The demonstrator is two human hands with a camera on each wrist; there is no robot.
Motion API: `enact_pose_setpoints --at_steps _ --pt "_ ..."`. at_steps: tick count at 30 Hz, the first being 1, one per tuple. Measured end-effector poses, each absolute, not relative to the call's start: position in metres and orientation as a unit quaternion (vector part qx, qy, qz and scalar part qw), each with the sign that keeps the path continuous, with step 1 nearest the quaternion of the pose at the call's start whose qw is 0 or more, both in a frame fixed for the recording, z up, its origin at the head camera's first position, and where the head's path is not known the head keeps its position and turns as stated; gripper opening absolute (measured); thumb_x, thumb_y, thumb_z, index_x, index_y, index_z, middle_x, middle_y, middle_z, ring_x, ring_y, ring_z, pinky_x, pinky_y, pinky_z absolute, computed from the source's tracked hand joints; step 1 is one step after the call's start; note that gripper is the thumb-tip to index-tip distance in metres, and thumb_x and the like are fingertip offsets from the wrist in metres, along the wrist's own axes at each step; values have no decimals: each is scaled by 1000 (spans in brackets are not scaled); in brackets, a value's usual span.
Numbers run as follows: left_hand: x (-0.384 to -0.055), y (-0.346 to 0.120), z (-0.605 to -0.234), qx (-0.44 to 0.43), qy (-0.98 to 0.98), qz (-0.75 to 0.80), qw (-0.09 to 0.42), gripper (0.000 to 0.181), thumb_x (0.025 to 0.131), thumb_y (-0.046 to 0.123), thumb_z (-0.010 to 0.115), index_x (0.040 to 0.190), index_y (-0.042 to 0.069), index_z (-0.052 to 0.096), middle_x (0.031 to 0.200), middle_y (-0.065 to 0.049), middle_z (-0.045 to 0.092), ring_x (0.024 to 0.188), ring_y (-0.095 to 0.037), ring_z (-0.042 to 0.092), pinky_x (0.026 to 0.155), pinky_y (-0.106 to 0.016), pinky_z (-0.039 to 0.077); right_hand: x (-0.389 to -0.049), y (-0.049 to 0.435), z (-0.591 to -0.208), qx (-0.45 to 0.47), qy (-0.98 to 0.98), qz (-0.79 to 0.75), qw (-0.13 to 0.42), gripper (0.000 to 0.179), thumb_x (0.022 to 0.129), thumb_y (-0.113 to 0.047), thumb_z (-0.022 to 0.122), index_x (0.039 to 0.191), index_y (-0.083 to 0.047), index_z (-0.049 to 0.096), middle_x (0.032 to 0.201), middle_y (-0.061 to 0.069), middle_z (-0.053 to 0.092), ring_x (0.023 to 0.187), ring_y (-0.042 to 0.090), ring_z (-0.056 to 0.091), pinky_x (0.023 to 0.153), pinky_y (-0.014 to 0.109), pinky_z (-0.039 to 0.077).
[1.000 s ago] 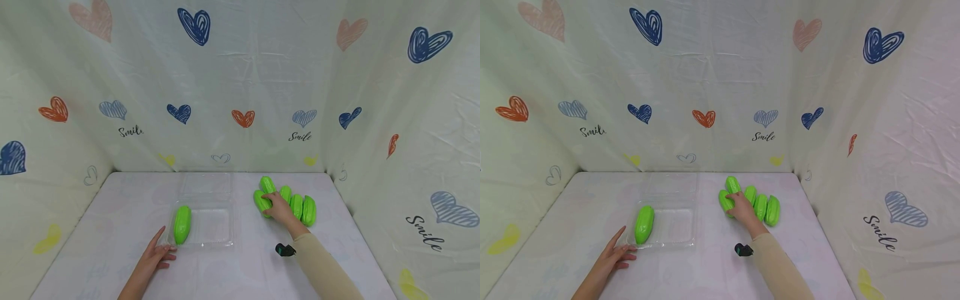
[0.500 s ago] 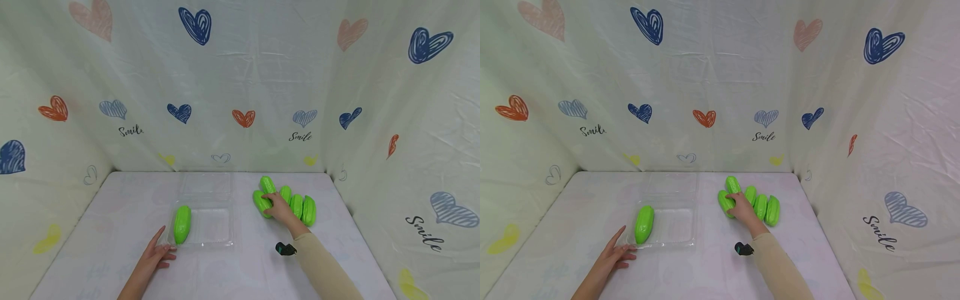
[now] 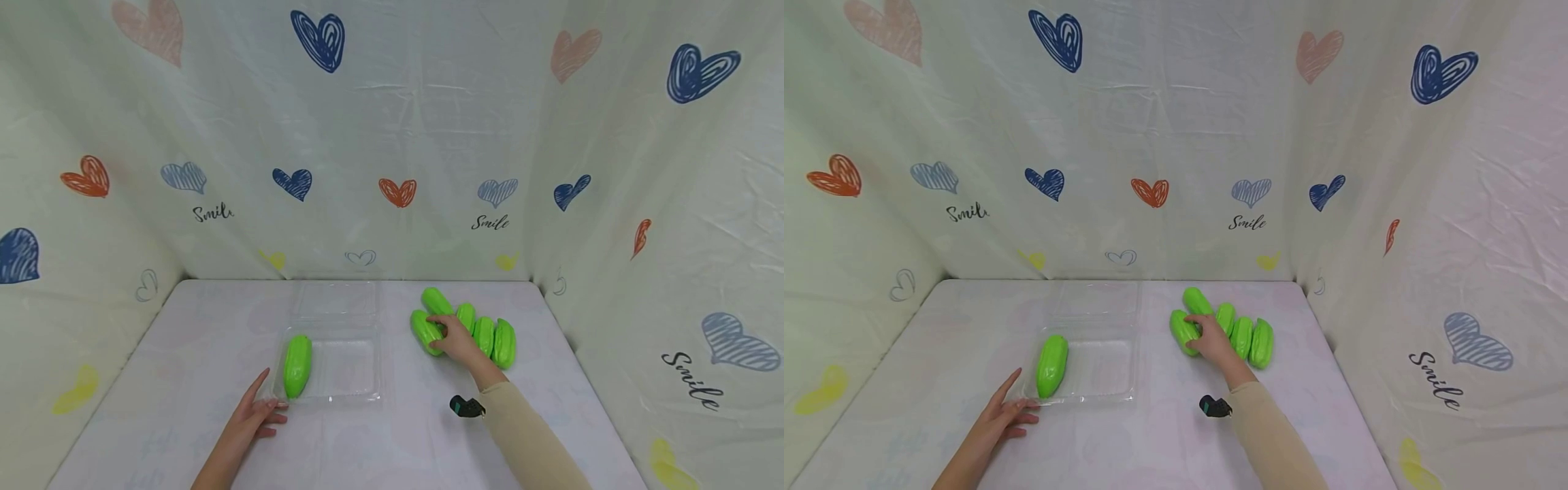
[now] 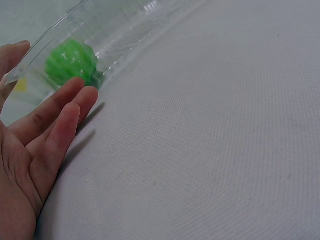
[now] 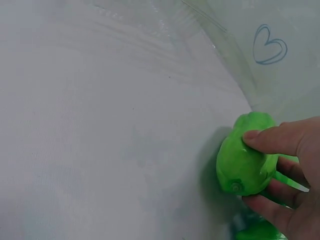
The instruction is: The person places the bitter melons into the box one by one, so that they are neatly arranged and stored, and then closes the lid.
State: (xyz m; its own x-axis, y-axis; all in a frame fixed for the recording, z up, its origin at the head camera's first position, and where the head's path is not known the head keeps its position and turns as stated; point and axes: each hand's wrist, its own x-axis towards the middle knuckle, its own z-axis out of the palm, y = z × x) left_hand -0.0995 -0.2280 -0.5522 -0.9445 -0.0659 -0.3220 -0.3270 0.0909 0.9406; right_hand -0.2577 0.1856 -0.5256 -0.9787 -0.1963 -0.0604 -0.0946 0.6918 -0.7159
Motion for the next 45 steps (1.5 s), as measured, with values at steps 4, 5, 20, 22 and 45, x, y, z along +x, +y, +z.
enact_pose_setpoints --at_steps 4,5,20,22,45 --pt "-100 -228 -552 -133 731 662 98 69 100 18 55 157 19 16 104 -16 68 83 -21 69 68 -33 54 -256 183 -520 -77 910 -404 60 55 78 1 79 129 -5 60 122 14 55 96 26 53 78 40 48" --pt "-100 -229 -552 -132 732 662 97 69 100 18 55 157 19 16 104 -16 68 83 -21 69 68 -33 54 -255 181 -518 -76 907 -410 61 55 78 1 78 130 -5 60 125 14 55 99 27 54 80 41 48" --pt "-101 -229 -554 -138 729 663 101 69 99 18 56 157 19 17 105 -16 69 83 -21 69 67 -33 54 -246 161 -492 -103 889 -445 46 58 77 2 79 131 -6 59 129 15 52 102 33 57 72 36 54" --pt "-101 -229 -554 -137 728 665 99 69 99 17 56 157 19 18 105 -17 68 83 -21 69 67 -33 54 -244 158 -490 -107 887 -446 45 58 78 1 79 131 -7 59 129 15 52 102 32 56 71 36 53" --pt "-101 -229 -555 -130 728 666 94 68 99 16 55 156 17 18 104 -15 69 83 -21 69 67 -33 54 -229 102 -480 -127 863 -481 84 57 79 -5 80 132 -10 59 130 10 52 102 28 56 75 34 52"
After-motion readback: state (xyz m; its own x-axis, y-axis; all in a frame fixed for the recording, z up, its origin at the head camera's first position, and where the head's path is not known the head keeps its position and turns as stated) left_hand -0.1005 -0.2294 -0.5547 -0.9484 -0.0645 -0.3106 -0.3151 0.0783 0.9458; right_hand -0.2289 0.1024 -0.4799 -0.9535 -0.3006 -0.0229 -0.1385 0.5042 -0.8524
